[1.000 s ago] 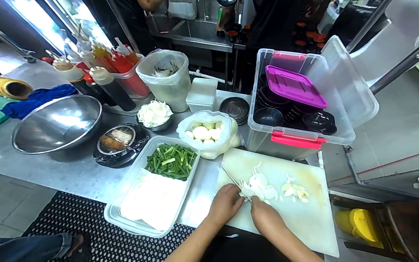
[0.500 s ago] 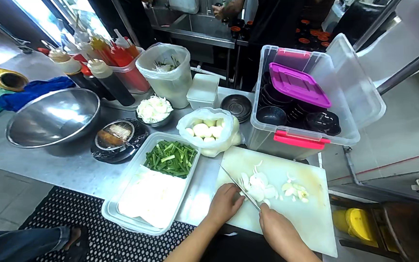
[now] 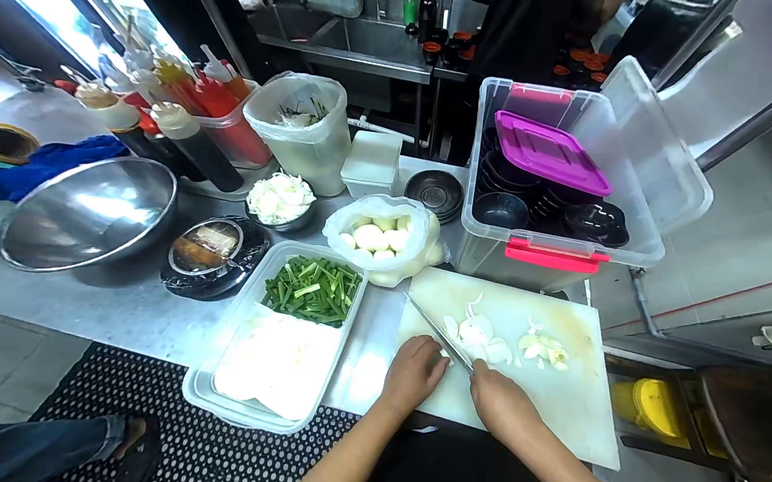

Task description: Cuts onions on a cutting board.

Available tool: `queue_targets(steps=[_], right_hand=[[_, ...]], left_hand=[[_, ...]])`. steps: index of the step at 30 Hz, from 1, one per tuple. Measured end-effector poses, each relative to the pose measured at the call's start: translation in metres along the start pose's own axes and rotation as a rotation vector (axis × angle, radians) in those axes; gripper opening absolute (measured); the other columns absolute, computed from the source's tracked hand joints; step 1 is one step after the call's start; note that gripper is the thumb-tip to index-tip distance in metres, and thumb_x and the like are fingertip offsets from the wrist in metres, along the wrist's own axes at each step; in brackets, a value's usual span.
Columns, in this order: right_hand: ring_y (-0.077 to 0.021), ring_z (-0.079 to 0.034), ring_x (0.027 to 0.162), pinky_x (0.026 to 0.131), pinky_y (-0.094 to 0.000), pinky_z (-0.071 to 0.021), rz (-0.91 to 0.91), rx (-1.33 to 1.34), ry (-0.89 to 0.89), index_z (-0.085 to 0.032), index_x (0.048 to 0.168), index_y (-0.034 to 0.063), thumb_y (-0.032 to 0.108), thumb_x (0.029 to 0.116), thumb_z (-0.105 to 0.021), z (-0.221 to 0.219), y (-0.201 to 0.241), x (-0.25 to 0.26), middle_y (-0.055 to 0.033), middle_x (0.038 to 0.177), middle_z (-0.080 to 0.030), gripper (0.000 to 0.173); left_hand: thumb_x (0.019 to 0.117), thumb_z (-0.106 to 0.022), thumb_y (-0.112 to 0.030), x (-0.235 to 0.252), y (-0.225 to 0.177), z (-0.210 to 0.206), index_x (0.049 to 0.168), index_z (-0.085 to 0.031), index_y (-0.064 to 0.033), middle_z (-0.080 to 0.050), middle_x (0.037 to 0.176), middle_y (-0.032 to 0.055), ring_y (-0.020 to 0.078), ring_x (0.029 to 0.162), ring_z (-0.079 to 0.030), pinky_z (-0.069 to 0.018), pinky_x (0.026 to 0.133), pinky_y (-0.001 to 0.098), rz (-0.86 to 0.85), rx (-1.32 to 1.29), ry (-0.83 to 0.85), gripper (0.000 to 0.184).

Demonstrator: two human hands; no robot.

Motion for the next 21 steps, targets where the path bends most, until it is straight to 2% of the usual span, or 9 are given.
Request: queue_targets(steps=[6,11,21], right_hand=[[-0.0333,-0.073,0.097,0.079,-0.0494,-0.0598,0.015,-0.016,0.0,-0.053,0.128,0.0092,0.029,0.1096,-0.035,-0.002,-0.009,-0.019,-0.0155,0.103,-0.07,0.032],[-0.0347,-0.073,0.097,0.08,-0.0507,-0.0595,0.021,-0.003,0.002,-0.053,0.131,0.008,0.03,0.1095,-0.037,-0.005,-0.011,-0.021,-0.0169,0.104,-0.07,0.035],[-0.0337,-0.073,0.1,0.082,-0.0499,-0.0596,0.014,0.003,0.011,-0.052,0.129,0.0068,0.025,0.1094,-0.036,-0.013,0.005,0.004,-0.0164,0.107,-0.07,0.031]], left_hand=[[0.1018,-0.061,-0.042,0.001,-0.001,0.0,0.105,-0.072,-0.0122,-0.073,0.111,0.0029,0.0149,0.114,-0.067,-0.0542,0.103,0.0338,-0.011,0.0,0.005,0.032],[0.1021,-0.061,-0.04,0.001,-0.001,0.0,0.104,-0.073,-0.0118,-0.074,0.11,0.003,0.0151,0.114,-0.067,-0.0543,0.103,0.0339,-0.029,-0.001,-0.006,0.031],[0.101,-0.064,-0.039,0.002,0.0,0.001,0.104,-0.074,-0.0121,-0.073,0.11,0.0023,0.0142,0.113,-0.067,-0.0548,0.102,0.0327,-0.038,-0.022,-0.011,0.029]])
Point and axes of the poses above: each hand's wrist, its own x-axis towards the middle knuckle, its own z-axis out of the back of the hand, y = z × x, the point moved 2 cm from there along x, towards the middle knuckle
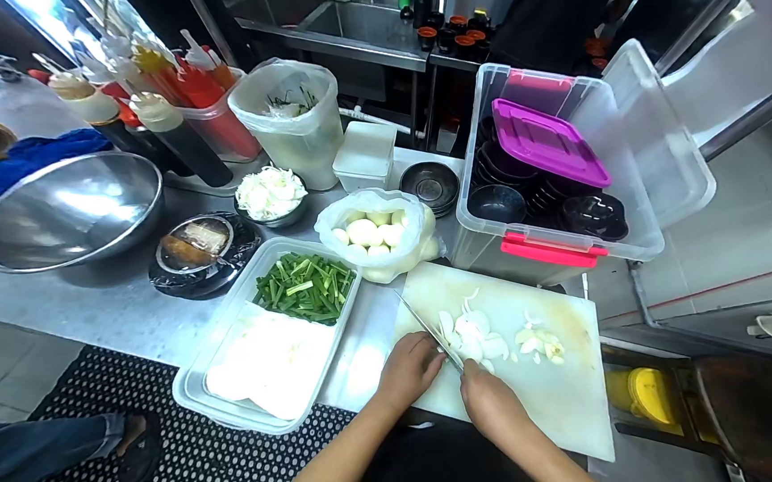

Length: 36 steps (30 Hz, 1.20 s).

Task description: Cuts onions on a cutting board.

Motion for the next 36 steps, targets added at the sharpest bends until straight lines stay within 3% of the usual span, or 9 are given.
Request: queue_targets(steps=[5,12,36], right_hand=[[-0.0345,-0.071,0.103,0.085,-0.0518,-0.0584,0.02,0.034,0.028,-0.051,0.13,0.0076,0.027,0.1089,-0.038,0.004,0.002,0.012,-0.0168,0.107,-0.07,0.032],[-0.0314,-0.073,0.097,0.082,-0.0488,-0.0591,0.024,0.025,-0.027,-0.053,0.125,0.0091,0.03,0.1093,-0.036,0.012,-0.009,-0.013,-0.0134,0.102,-0.07,0.031],[-0.0323,-0.073,0.097,0.08,-0.0486,-0.0598,0.002,-0.001,0.021,-0.051,0.128,0.0081,0.028,0.1098,-0.034,0.0,-0.008,-0.012,-0.0149,0.103,-0.069,0.032]], left_hand=[[0.101,-0.063,-0.039,-0.001,0.0,0.0,0.105,-0.074,-0.0123,-0.073,0.112,0.0026,0.0145,0.114,-0.067,-0.0541,0.103,0.0327,0.002,0.013,0.001,0.029],[0.1036,-0.057,-0.036,-0.004,0.001,0.0,0.109,-0.073,-0.0125,-0.073,0.114,0.003,0.0145,0.115,-0.066,-0.0533,0.104,0.0331,0.008,0.024,0.021,0.029],[0.1012,-0.062,-0.033,-0.002,0.002,-0.001,0.104,-0.074,-0.0107,-0.074,0.111,0.0037,0.0151,0.113,-0.068,-0.0547,0.102,0.0326,0.001,0.005,0.001,0.026]])
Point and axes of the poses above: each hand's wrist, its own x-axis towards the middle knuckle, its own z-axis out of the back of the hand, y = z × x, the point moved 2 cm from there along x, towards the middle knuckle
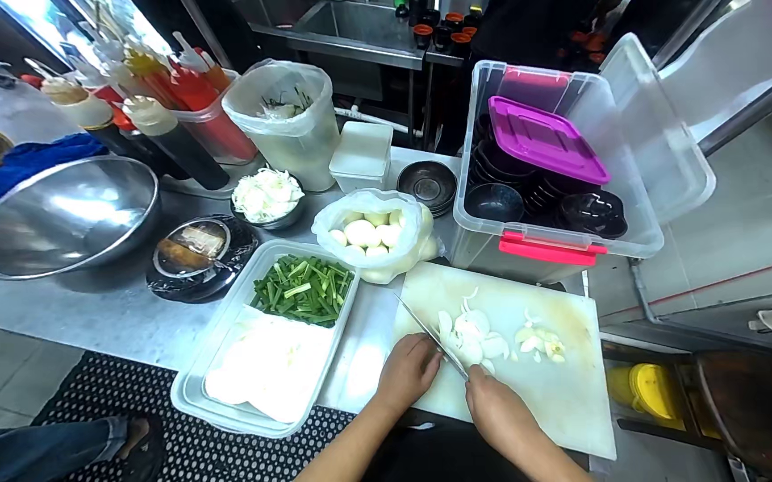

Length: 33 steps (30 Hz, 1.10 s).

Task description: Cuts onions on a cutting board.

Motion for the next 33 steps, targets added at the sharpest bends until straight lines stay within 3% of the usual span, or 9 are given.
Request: queue_targets(steps=[14,23,28,31,33], right_hand=[[-0.0355,-0.072,0.102,0.083,-0.0518,-0.0591,-0.016,0.011,0.008,-0.05,0.132,0.006,0.023,0.1087,-0.036,0.002,0.017,0.02,-0.018,0.108,-0.07,0.032],[-0.0338,-0.07,0.1,0.085,-0.0524,-0.0567,0.082,0.18,0.035,-0.054,0.128,0.0072,0.032,0.108,-0.039,0.01,-0.003,0.022,-0.0163,0.104,-0.069,0.035],[-0.0305,-0.07,0.092,0.08,-0.0502,-0.0566,0.054,0.236,0.009,-0.055,0.122,0.0092,0.039,0.1068,-0.042,0.028,-0.016,-0.001,-0.0127,0.095,-0.067,0.036],[-0.0296,-0.069,0.101,0.087,-0.0487,-0.0562,0.064,0.293,-0.071,-0.056,0.129,0.0092,0.036,0.1024,-0.05,0.036,-0.03,-0.015,-0.0131,0.108,-0.067,0.038],[-0.0295,-0.068,0.105,0.089,-0.0473,-0.0572,0.075,0.314,-0.175,-0.055,0.135,0.0104,0.029,0.0971,-0.057,0.039,-0.04,-0.024,-0.0142,0.117,-0.066,0.042]], left_hand=[[0.1002,-0.063,-0.033,-0.001,-0.003,0.0,0.106,-0.075,-0.0107,-0.074,0.112,0.0048,0.0162,0.112,-0.068,-0.0555,0.101,0.0331,0.01,0.019,-0.021,0.026],[0.0997,-0.062,-0.043,0.003,-0.003,-0.002,0.107,-0.074,-0.013,-0.073,0.113,0.0039,0.0159,0.113,-0.067,-0.0545,0.102,0.0341,0.033,0.073,0.001,0.033],[0.1032,-0.054,-0.043,0.003,-0.003,-0.004,0.116,-0.073,-0.0161,-0.071,0.117,0.0019,0.0157,0.114,-0.065,-0.0526,0.102,0.0354,0.044,0.117,0.083,0.036],[0.1026,-0.056,-0.031,0.001,-0.012,0.008,0.113,-0.074,-0.0114,-0.072,0.113,0.0063,0.0184,0.11,-0.068,-0.0559,0.099,0.0379,-0.011,0.027,-0.025,0.029],[0.099,-0.059,-0.024,0.005,-0.036,0.021,0.109,-0.074,-0.0136,-0.072,0.109,0.0045,0.0189,0.108,-0.067,-0.0557,0.097,0.0393,-0.133,0.011,-0.16,0.021]])
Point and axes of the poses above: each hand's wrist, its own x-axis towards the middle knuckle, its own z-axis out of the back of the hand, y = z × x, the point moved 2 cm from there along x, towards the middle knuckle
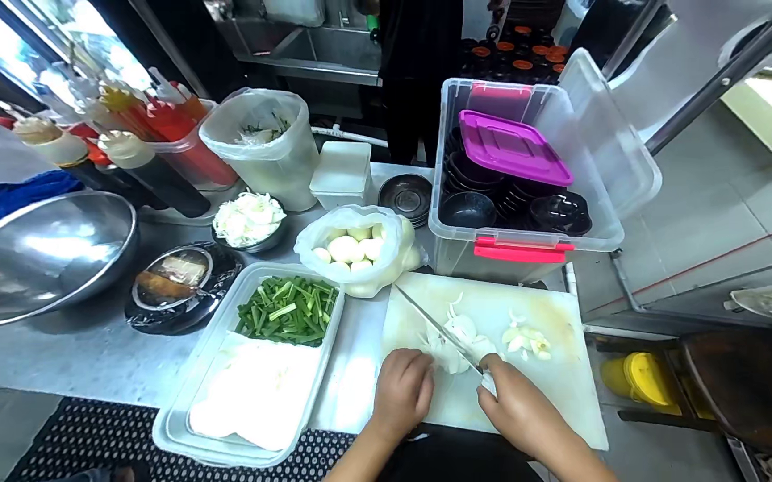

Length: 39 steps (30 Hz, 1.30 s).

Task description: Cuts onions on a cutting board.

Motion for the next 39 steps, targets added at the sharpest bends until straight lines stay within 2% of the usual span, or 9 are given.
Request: queue_targets(steps=[2,4,7,16,21,25,29,34,39], right_hand=[[-0.0298,-0.069,0.104,0.086,-0.046,-0.0589,0.021,-0.042,-0.104,-0.055,0.136,0.0101,0.025,0.0927,-0.063,0.002,-0.007,-0.007,-0.0148,0.119,-0.065,0.047],[-0.0302,-0.069,0.101,0.082,-0.0451,-0.0599,0.044,-0.109,-0.183,-0.057,0.13,0.0084,0.023,0.0897,-0.067,0.001,-0.009,-0.013,-0.0152,0.115,-0.065,0.044],[-0.0298,-0.07,0.097,0.08,-0.0437,-0.0604,0.1,-0.18,-0.249,-0.06,0.124,0.0065,0.023,0.0894,-0.069,-0.002,-0.008,-0.019,-0.0145,0.109,-0.067,0.039],[-0.0262,-0.07,0.082,0.065,-0.04,-0.0605,0.167,-0.288,-0.426,-0.064,0.102,0.0115,0.022,0.0864,-0.072,-0.009,-0.044,-0.05,-0.0093,0.092,-0.066,0.021],[-0.0334,-0.071,0.087,0.07,-0.0488,-0.0606,0.111,-0.22,-0.352,-0.067,0.097,0.0056,0.024,0.0903,-0.074,0.023,-0.075,-0.122,-0.0162,0.096,-0.068,0.021],[-0.0417,-0.07,0.09,0.076,-0.0597,-0.0576,-0.026,0.039,-0.167,-0.064,0.113,-0.002,0.026,0.0937,-0.074,0.047,-0.115,-0.173,-0.024,0.1,-0.069,0.035],[-0.031,-0.072,0.094,0.085,-0.0534,-0.0589,-0.1,0.338,-0.121,-0.061,0.136,0.0063,0.025,0.0985,-0.067,0.011,-0.142,-0.165,-0.0177,0.111,-0.073,0.043],[-0.0197,-0.069,0.073,0.069,-0.0421,-0.0603,-0.207,0.719,-0.154,-0.061,0.14,0.0102,0.019,0.1015,-0.058,-0.053,-0.133,-0.125,-0.0106,0.104,-0.073,0.039],[-0.0168,-0.068,0.067,0.062,-0.0372,-0.0587,-0.283,0.804,-0.196,-0.062,0.14,0.0134,0.022,0.1013,-0.057,-0.073,-0.126,-0.105,-0.0075,0.101,-0.075,0.04]], left_hand=[[0.0976,-0.059,-0.026,0.013,-0.031,0.007,0.115,-0.073,-0.0207,-0.072,0.12,0.0019,0.021,0.118,-0.064,-0.0521,0.103,0.0438,-0.095,0.023,0.001,0.023],[0.0977,-0.059,-0.029,0.025,-0.052,-0.001,0.132,-0.068,-0.0261,-0.065,0.139,0.0014,0.0263,0.134,-0.056,-0.0457,0.112,0.0515,-0.159,0.065,0.144,0.035],[0.098,-0.056,-0.029,0.023,-0.051,-0.03,0.147,-0.056,-0.024,-0.051,0.156,0.0012,0.0298,0.149,-0.041,-0.035,0.121,0.0569,-0.232,0.12,0.341,0.049],[0.0973,-0.057,-0.028,0.008,-0.027,-0.056,0.148,-0.055,-0.0176,-0.052,0.155,0.0058,0.0301,0.148,-0.042,-0.0351,0.121,0.0565,-0.211,0.159,0.338,0.052],[0.1006,-0.053,-0.037,0.011,-0.011,-0.059,0.149,-0.054,-0.0156,-0.05,0.157,0.0067,0.029,0.149,-0.04,-0.0342,0.121,0.0549,-0.191,0.195,0.392,0.053],[0.1031,-0.047,-0.05,0.01,-0.004,-0.057,0.15,-0.054,-0.0159,-0.048,0.159,0.0063,0.0305,0.151,-0.037,-0.0309,0.122,0.0569,-0.138,0.199,0.394,0.058],[0.1037,-0.045,-0.051,0.018,0.001,-0.047,0.145,-0.06,-0.0174,-0.049,0.157,0.0077,0.0318,0.151,-0.037,-0.0287,0.123,0.0599,0.045,0.068,0.346,0.055],[0.1012,-0.048,-0.052,0.031,0.022,-0.045,0.142,-0.061,-0.0102,-0.048,0.156,0.015,0.0372,0.15,-0.036,-0.0296,0.123,0.057,0.268,0.035,0.345,0.06],[0.1011,-0.049,-0.053,0.039,0.017,-0.055,0.146,-0.057,-0.0104,-0.044,0.159,0.0142,0.0333,0.153,-0.032,-0.0249,0.126,0.054,0.291,-0.011,0.428,0.062]])
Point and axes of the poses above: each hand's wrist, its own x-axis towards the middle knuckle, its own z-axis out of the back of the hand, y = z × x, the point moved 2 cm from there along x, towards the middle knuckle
